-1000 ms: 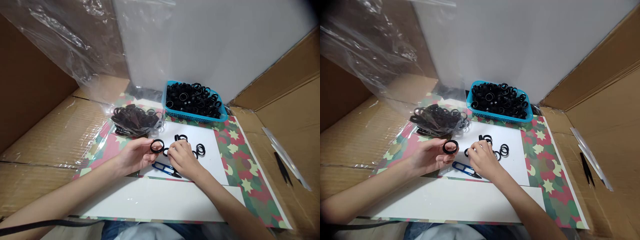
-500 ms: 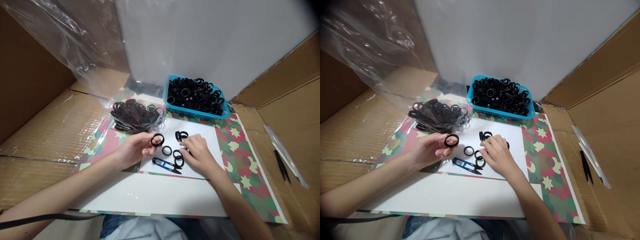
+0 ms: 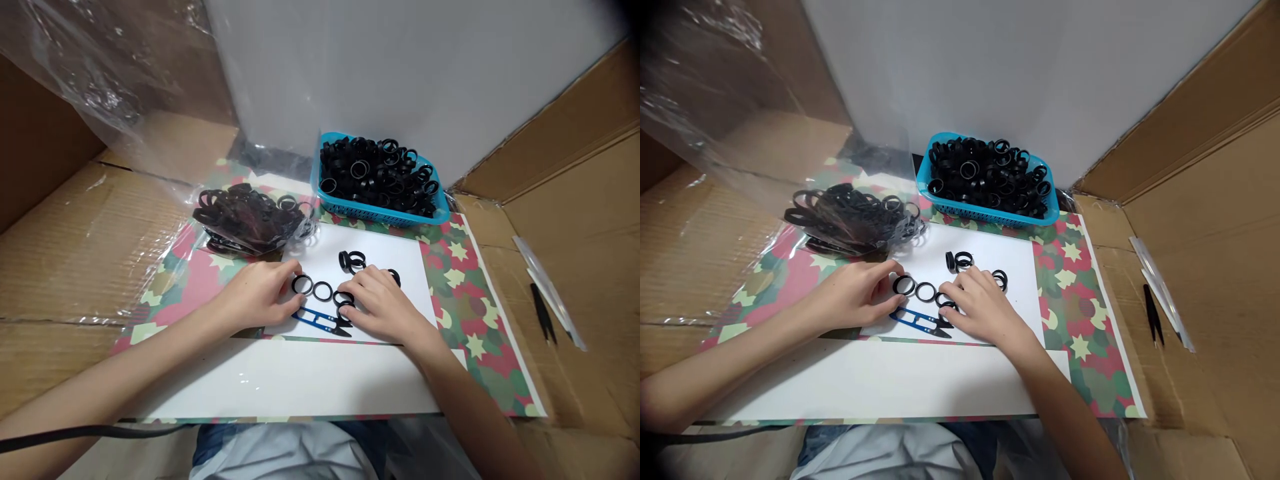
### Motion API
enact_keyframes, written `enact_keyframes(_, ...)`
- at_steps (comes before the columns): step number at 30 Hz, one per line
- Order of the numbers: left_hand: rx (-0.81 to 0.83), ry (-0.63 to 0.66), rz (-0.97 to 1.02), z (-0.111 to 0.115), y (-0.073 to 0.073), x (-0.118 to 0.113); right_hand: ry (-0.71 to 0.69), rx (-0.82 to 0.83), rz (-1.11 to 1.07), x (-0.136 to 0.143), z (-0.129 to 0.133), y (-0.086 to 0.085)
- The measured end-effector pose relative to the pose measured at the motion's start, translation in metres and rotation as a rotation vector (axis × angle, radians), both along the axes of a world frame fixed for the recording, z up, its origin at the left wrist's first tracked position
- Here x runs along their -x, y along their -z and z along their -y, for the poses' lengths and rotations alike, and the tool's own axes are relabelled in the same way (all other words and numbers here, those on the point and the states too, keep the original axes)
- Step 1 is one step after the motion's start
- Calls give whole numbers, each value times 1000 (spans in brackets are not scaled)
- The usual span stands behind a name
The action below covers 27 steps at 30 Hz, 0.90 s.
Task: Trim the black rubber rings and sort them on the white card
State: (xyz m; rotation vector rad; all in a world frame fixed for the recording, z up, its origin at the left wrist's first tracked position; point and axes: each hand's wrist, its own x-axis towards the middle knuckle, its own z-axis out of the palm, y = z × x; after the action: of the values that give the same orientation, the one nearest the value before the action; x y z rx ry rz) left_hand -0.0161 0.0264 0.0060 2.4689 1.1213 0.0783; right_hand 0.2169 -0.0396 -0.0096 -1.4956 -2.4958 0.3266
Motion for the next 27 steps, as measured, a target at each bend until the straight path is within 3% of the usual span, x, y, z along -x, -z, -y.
enact_keyframes(12,-49,9,34,-3,-1,1,114,-36,16,-8,-3,-6)
enact_keyframes(19,-293,129,149,-4,0,2,129,0,53,-7,-3,-3)
enact_keyframes(23,-433,218,176,-7,2,5,165,-70,7,-9,-3,-5)
enact_keyframes(27,-472,224,248,-11,2,7,189,-129,-13,-12,-4,-4)
